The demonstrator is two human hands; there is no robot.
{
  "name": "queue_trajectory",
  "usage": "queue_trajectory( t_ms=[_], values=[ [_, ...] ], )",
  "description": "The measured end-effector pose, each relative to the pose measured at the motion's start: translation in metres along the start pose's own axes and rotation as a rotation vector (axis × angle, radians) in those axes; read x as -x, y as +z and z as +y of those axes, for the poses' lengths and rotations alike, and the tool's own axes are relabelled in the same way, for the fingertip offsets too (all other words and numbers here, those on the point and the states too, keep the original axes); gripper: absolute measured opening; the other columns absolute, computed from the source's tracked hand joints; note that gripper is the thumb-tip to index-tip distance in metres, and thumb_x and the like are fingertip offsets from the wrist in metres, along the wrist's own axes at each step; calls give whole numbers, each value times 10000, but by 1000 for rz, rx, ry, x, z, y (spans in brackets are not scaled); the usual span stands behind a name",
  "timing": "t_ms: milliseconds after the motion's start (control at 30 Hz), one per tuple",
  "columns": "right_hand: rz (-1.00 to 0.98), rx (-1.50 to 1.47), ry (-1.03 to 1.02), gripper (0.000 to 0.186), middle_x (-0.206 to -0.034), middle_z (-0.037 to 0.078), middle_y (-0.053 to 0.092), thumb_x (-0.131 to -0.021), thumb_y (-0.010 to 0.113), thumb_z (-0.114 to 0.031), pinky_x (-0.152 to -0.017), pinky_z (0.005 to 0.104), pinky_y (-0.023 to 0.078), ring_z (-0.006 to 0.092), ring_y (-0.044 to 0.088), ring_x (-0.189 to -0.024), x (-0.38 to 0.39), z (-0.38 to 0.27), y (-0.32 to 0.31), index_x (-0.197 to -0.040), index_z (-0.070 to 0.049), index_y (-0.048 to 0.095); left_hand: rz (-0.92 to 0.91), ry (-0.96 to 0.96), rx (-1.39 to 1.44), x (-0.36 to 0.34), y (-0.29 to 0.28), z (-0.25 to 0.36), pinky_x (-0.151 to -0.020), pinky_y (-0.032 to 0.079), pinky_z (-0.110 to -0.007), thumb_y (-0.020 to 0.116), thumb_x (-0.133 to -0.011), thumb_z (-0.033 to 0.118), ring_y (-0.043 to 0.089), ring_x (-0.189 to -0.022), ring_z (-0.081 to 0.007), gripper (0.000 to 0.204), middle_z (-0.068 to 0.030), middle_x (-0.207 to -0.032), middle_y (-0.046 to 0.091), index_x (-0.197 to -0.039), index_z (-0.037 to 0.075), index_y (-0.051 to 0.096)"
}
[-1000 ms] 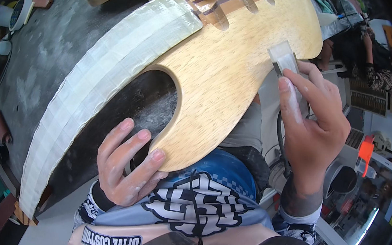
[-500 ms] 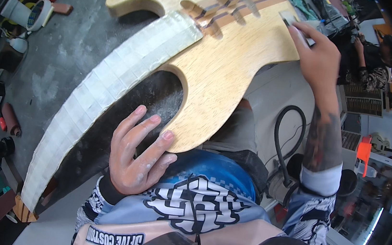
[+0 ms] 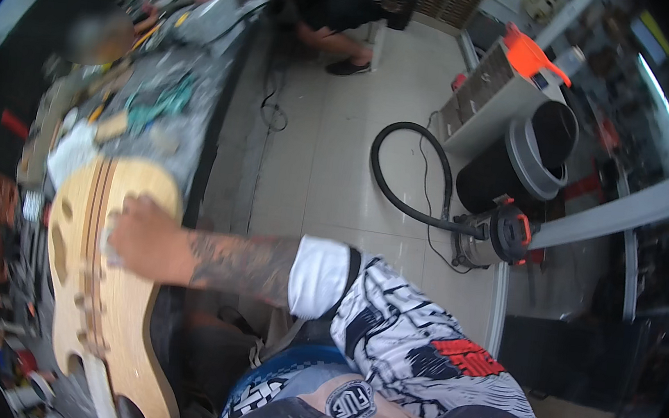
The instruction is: The person sands the body of a wooden guitar using a sanding block. The guitar neck is taped off to protect it. The person works on the upper and lower bouts of the guitar body, smoothing the wood surface.
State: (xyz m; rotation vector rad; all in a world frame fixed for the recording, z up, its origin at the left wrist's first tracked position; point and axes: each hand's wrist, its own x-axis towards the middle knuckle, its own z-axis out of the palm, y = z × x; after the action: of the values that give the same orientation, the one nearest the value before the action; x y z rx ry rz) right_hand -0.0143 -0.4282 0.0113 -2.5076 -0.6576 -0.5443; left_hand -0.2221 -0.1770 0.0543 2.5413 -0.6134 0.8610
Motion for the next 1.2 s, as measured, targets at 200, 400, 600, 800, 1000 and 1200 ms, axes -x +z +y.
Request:
queue_trajectory(
  t_ms=[200, 400, 600, 800, 1000, 1200],
  values=[
    [145, -217, 183, 318, -1266, 110, 622, -849, 708, -343, -984, 472, 411, 286, 542, -1148, 103, 57, -149, -1082, -126, 717, -104, 141, 19, -154, 3, 67, -984, 465, -523, 659, -927, 165, 563, -1179, -439, 333, -231, -1236, 597, -1211, -8, 630],
    [177, -103, 1131, 353, -902, 199, 709, -906, 642, -377, -796, 503, 513, 399, 671, -878, 375, 177, -291, -915, -35, 731, -442, 62, 164, -260, 68, 177, -1069, 404, -480, 640, -936, 123, 506, -1277, -383, 388, -210, -1356, 517, -1298, -6, 593],
    [156, 292, 1963, 318, -843, 245, 685, -915, 621, -318, -748, 524, 530, 444, 671, -830, 584, 181, -360, -876, -7, 676, -663, 43, 186, -292, 179, 216, -1041, 423, -467, 699, -907, 183, 526, -1222, -405, 387, -227, -1295, 546, -1241, -1, 630],
    [378, 122, 2037, 276, -1006, 251, 690, -824, 706, -170, -839, 492, 527, 429, 662, -985, 593, 194, -386, -1041, -15, 635, -789, 36, 375, -284, 333, 193, -1022, 437, -474, 704, -903, 218, 544, -1181, -403, 384, -229, -1223, 579, -1209, -6, 644],
    [530, 330, 1781, 340, -1119, 206, 691, -841, 699, -159, -945, 452, 499, 419, 638, -1069, 519, 336, -522, -1146, -15, 656, -910, 81, 257, -333, 401, 219, -1005, 449, -458, 704, -902, 258, 563, -1147, -386, 380, -221, -1227, 592, -1190, 13, 666],
    [581, 642, 1602, 387, -1101, 239, 685, -876, 680, -275, -939, 493, 483, 434, 617, -1047, 513, 524, -627, -1155, -8, 659, -796, -156, 68, -362, 403, 221, -969, 469, -437, 679, -921, 311, 583, -1118, -372, 410, -213, -1200, 620, -1190, 2, 676]
  ],
)
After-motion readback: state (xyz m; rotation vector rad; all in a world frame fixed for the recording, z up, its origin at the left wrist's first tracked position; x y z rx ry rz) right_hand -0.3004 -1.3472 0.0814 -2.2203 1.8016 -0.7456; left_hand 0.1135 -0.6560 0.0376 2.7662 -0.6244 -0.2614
